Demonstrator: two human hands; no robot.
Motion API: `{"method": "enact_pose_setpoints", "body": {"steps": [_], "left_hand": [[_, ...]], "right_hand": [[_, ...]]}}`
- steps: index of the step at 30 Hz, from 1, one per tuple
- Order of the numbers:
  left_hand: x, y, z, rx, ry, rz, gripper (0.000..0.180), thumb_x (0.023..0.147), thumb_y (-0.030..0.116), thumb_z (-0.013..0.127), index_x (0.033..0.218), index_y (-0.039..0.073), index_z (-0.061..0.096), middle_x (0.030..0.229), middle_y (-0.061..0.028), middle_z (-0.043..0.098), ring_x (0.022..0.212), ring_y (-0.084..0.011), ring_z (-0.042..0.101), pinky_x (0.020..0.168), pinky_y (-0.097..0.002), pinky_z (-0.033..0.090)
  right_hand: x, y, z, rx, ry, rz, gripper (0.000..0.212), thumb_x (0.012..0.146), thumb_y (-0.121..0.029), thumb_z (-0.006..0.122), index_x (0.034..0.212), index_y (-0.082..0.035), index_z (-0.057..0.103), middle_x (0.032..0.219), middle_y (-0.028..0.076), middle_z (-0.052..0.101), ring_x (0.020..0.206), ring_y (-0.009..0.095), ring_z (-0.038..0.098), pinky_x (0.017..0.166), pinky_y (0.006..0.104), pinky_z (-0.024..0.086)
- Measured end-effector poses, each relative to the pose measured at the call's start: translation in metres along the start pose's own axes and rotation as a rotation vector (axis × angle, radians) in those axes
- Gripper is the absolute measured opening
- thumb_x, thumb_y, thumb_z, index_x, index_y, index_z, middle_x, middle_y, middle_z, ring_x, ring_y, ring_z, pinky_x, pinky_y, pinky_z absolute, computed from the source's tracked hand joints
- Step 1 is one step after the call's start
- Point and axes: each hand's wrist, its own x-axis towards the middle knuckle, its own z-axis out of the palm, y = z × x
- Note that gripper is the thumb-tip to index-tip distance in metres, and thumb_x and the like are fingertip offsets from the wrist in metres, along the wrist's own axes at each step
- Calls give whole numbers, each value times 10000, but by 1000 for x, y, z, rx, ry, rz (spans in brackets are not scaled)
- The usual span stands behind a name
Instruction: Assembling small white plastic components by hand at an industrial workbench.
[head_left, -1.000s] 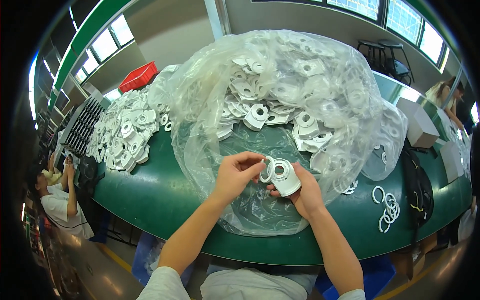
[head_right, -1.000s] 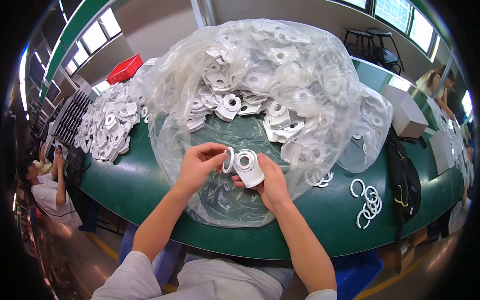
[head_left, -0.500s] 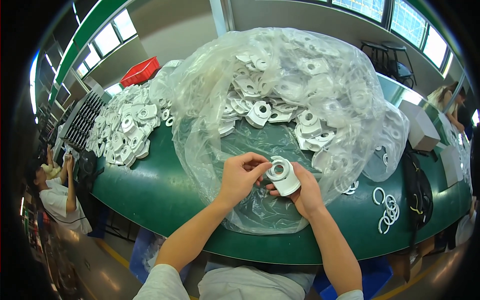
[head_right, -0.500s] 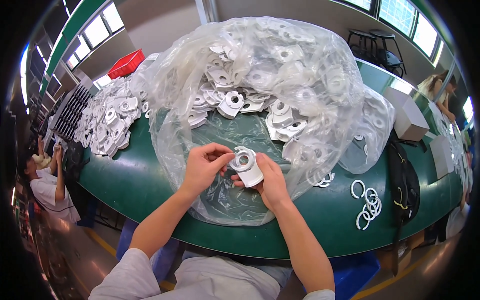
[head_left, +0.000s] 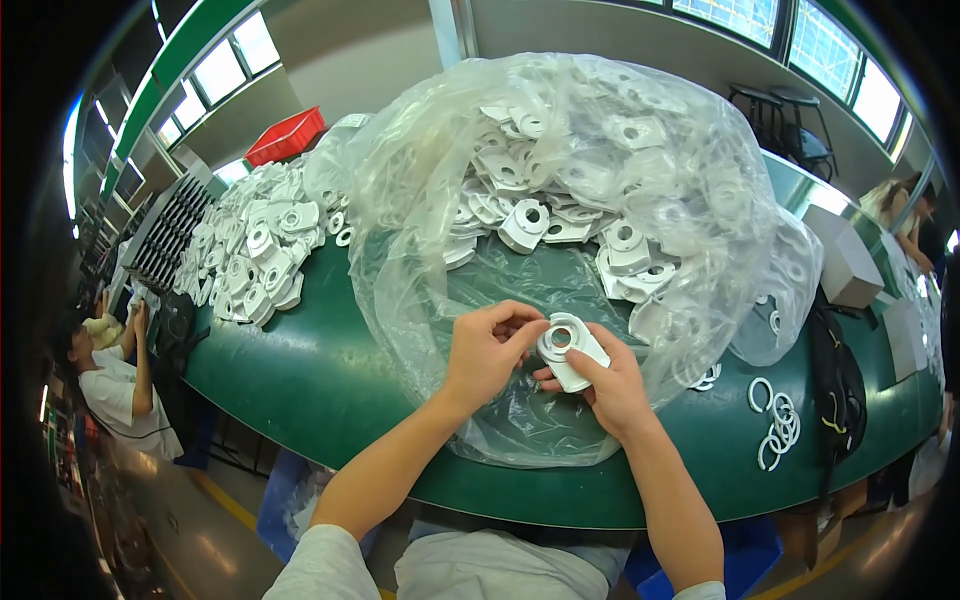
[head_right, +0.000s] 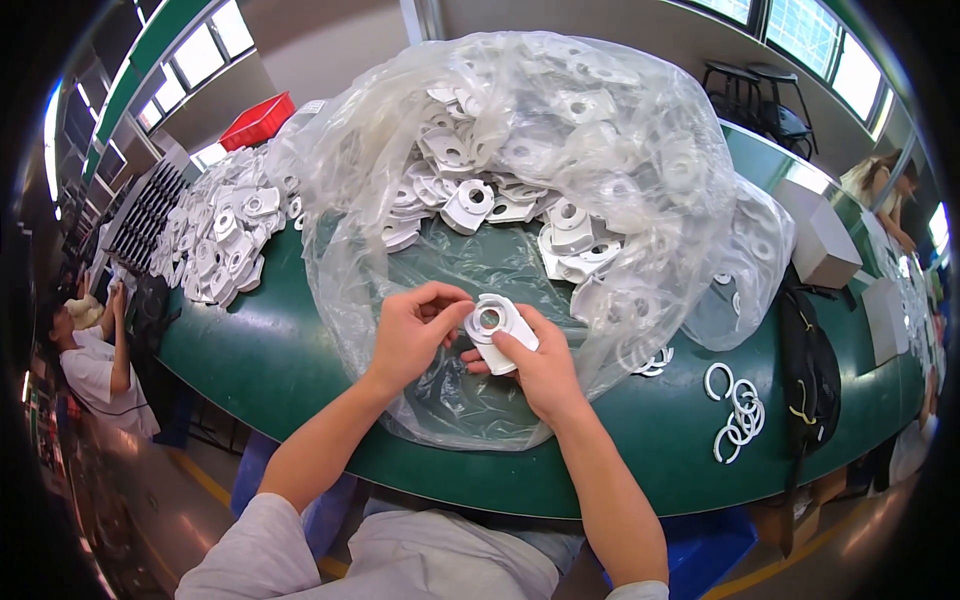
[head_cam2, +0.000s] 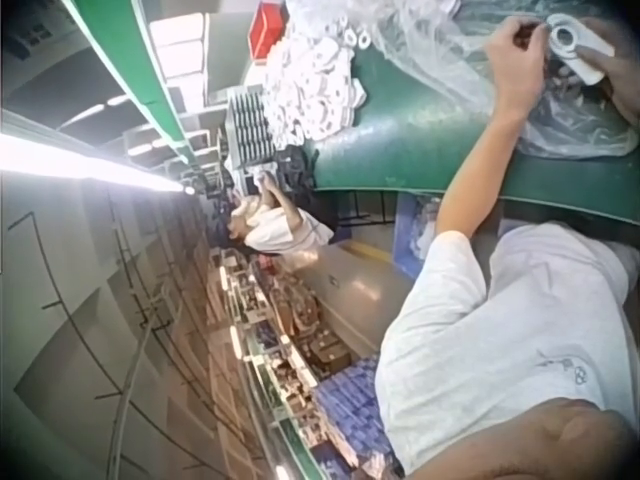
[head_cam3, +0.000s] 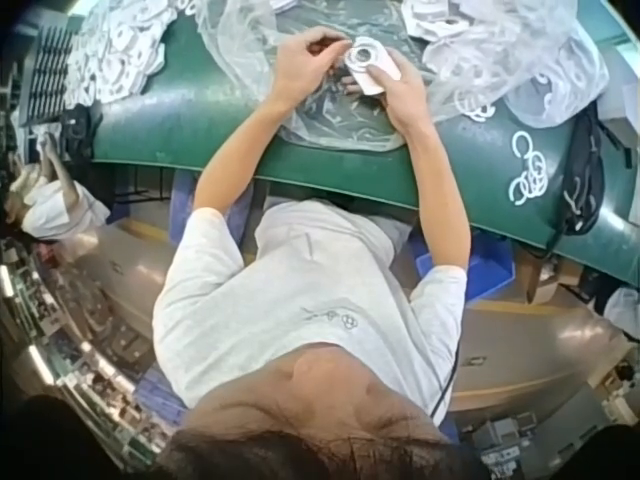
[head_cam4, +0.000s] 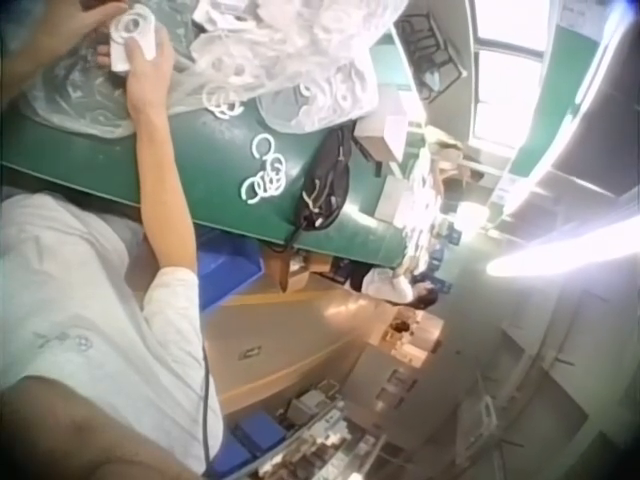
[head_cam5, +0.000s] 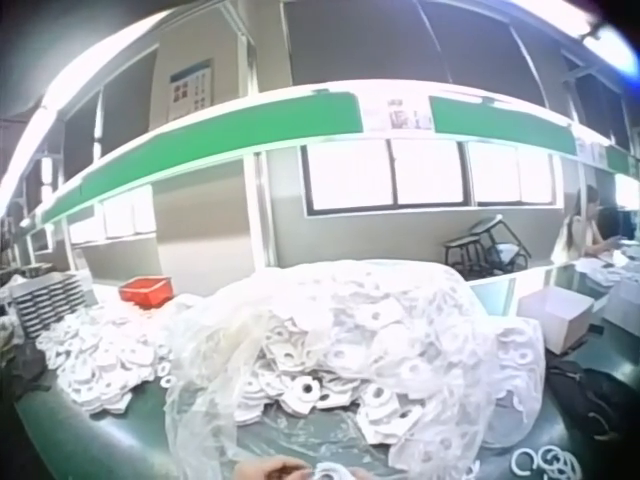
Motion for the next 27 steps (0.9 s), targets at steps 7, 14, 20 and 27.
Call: {"method": "enact_pose_setpoints", "body": {"steps": [7, 14, 20, 27], "left_hand": [[4, 1, 1, -95, 31, -14, 134, 856, 106, 632, 909, -14, 661, 743, -26, 641, 610, -52, 561, 503, -198, 432], [6, -10, -7, -156, -141, -37, 170, 868, 97, 624, 984, -21, 664, 787, -35, 653, 646, -76, 560, 586, -210, 452], [5, -1, -5, -276, -163, -90, 170, 853, 68, 635, 981, -42, 656, 792, -64, 660, 653, -97, 594, 598, -220, 481], [6, -8, -6, -331, -152, -88, 164, 859, 23, 609, 996, -63, 639, 781, -82, 660, 654, -117, 617, 608, -234, 510]], "right_hand": [[-3, -3, -1, -29, 24, -51, 330, 888, 5, 489, 1210, 60, 436, 1082, 199, 590, 864, 321, 663, 742, 376, 583], [-1, 0, 0, -99, 40, -126, 316, 874, 40, 489, 1186, 47, 441, 1079, 182, 587, 900, 296, 655, 810, 383, 565], [-1, 4, 1, -146, 29, -174, 294, 886, 25, 499, 1175, 31, 448, 1068, 154, 588, 909, 254, 647, 835, 364, 550], [-4, -1, 7, -201, -7, -120, 295, 907, -7, 485, 1196, 25, 439, 1013, 146, 605, 836, 238, 658, 719, 347, 574]]}}
